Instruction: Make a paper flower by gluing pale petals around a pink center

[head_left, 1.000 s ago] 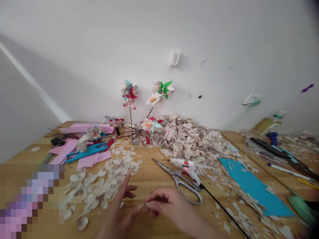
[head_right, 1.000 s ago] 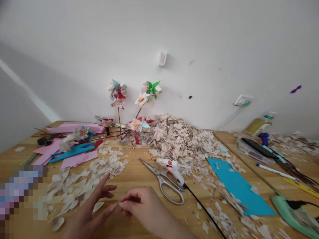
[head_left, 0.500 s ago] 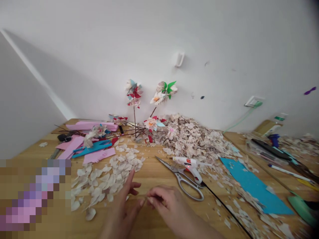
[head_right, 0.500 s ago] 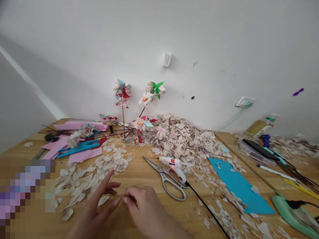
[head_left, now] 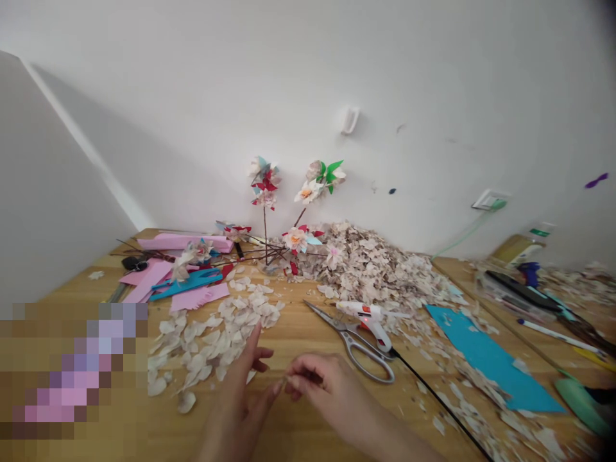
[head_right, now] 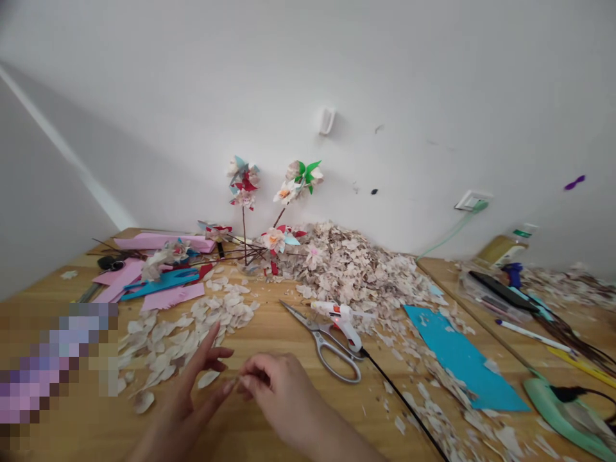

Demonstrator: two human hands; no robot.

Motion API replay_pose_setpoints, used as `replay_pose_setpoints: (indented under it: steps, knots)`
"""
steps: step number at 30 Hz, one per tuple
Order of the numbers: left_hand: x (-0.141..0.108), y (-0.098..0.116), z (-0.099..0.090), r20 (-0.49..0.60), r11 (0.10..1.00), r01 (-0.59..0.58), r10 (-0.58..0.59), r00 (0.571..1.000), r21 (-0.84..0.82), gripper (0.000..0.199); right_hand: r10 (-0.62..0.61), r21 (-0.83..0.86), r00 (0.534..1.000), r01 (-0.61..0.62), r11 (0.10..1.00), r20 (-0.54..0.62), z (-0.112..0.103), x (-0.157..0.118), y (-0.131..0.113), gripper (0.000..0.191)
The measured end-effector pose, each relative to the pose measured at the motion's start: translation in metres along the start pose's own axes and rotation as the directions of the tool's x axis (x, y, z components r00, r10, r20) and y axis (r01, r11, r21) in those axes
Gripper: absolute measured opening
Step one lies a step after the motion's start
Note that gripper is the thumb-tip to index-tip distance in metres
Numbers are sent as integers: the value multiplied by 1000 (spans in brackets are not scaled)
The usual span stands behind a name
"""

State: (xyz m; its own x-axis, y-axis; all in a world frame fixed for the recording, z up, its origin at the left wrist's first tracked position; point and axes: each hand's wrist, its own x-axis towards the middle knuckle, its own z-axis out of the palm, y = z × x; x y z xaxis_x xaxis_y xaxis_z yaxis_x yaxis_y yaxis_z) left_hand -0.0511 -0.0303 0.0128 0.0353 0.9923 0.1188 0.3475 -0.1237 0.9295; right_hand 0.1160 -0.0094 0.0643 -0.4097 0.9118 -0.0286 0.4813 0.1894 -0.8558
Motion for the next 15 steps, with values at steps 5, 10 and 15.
replay_pose_setpoints:
  steps: [5,10,15]
  knots:
    - [-2,3,-3,12,1000,10,-10,1000,11,62,9,68,1000,-11,998,26,4,3,2,12]
    - [0,3,-7,50,998,62,-62,997,1,64,-9,84,1000,7,996,24,6,7,2,12]
    - [2,5,-9,34,992,120,-119,992,-48,67,-30,76,999,28,997,25,9,9,1,14]
